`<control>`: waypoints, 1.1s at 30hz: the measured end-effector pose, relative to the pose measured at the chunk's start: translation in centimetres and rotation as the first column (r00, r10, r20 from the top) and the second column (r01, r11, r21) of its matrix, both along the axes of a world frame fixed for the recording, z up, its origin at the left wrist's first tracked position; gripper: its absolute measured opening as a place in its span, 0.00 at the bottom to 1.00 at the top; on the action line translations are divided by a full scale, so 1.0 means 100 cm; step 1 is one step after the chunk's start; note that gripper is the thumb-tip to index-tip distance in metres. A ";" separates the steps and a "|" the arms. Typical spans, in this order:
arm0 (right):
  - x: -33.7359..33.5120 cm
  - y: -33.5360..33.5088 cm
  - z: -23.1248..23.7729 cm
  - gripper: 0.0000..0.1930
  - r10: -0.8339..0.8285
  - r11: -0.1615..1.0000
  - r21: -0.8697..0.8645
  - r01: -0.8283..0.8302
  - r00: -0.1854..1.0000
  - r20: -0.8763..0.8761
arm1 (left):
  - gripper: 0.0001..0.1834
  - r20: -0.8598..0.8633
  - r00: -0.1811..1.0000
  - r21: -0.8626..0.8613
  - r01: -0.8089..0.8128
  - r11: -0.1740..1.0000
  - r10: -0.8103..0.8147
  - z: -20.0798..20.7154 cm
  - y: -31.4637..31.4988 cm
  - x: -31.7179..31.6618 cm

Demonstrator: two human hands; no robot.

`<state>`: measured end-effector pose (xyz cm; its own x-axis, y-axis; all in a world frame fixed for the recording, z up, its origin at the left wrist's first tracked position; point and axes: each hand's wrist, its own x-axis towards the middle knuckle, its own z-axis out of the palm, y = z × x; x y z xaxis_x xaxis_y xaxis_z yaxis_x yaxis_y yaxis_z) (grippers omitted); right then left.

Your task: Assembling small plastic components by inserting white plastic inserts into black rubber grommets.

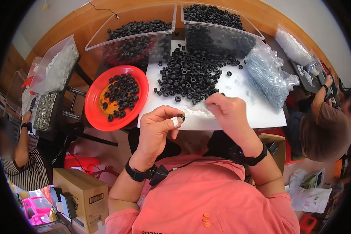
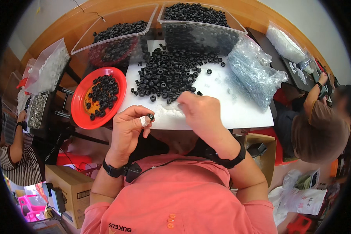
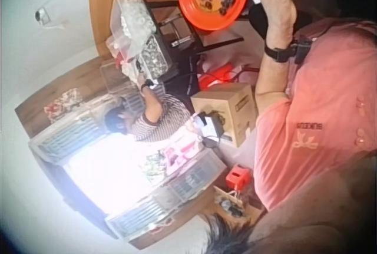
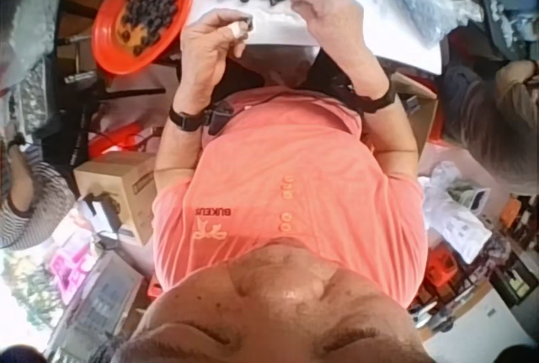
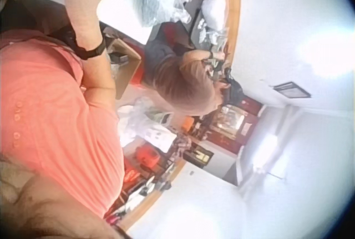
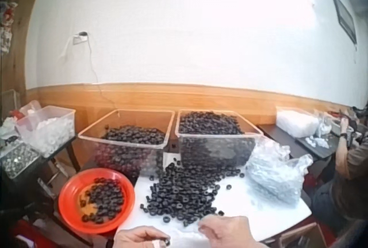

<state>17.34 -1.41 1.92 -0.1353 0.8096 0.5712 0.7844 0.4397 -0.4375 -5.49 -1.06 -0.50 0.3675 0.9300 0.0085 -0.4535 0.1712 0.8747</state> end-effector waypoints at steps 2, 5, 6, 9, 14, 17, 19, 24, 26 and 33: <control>-0.015 0.007 -0.004 0.06 0.013 1.000 0.013 -0.015 0.988 0.156 | 0.09 0.029 1.000 -0.008 0.012 1.000 -0.012 0.002 0.000 0.000; -0.025 0.020 -0.012 0.07 -0.049 0.996 -0.042 0.078 0.882 0.469 | 0.10 0.035 0.999 -0.037 0.001 0.999 0.000 0.003 0.000 0.002; -0.025 0.023 -0.015 0.05 -0.042 0.998 -0.015 0.056 0.880 0.473 | 0.11 0.030 0.999 -0.027 -0.013 1.000 0.014 0.001 0.000 0.002; -0.027 0.024 -0.010 0.04 -0.034 0.999 -0.016 0.051 0.838 0.545 | 0.12 0.023 0.999 -0.008 -0.027 1.000 0.027 -0.004 -0.001 0.001; -0.025 0.022 -0.010 0.04 -0.015 0.999 0.034 -0.005 0.837 0.547 | 0.11 -0.007 1.000 0.036 -0.002 0.999 0.003 -0.006 0.000 0.002; -0.018 -0.001 0.006 0.04 -0.010 1.000 -0.010 0.016 0.904 0.427 | 0.11 -0.003 1.000 0.027 -0.010 1.000 0.010 -0.007 -0.001 0.000; 0.001 -0.013 0.008 0.04 -0.021 0.998 -0.045 0.039 0.942 0.336 | 0.11 -0.009 1.000 0.020 -0.021 1.000 0.021 -0.010 0.000 -0.002; 0.054 -0.024 -0.006 0.05 -0.204 0.952 -0.196 0.235 0.965 0.163 | 0.11 -0.114 0.993 0.064 -0.021 0.998 0.028 -0.003 -0.001 0.003; 0.057 -0.024 -0.011 0.04 -0.233 0.954 -0.154 0.258 0.958 0.165 | 0.11 -0.125 0.992 0.069 -0.015 0.997 0.024 -0.001 -0.001 0.004; 0.050 -0.023 -0.014 0.05 -0.319 0.938 -0.046 0.342 0.910 0.263 | 0.11 -0.141 0.990 0.096 0.006 0.995 0.007 0.010 -0.004 0.016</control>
<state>22.34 -3.67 0.53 0.0212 0.8785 0.4773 0.9663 0.1046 -0.2353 -3.91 -1.51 0.53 0.3710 0.9275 0.0463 -0.3247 0.0829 0.9422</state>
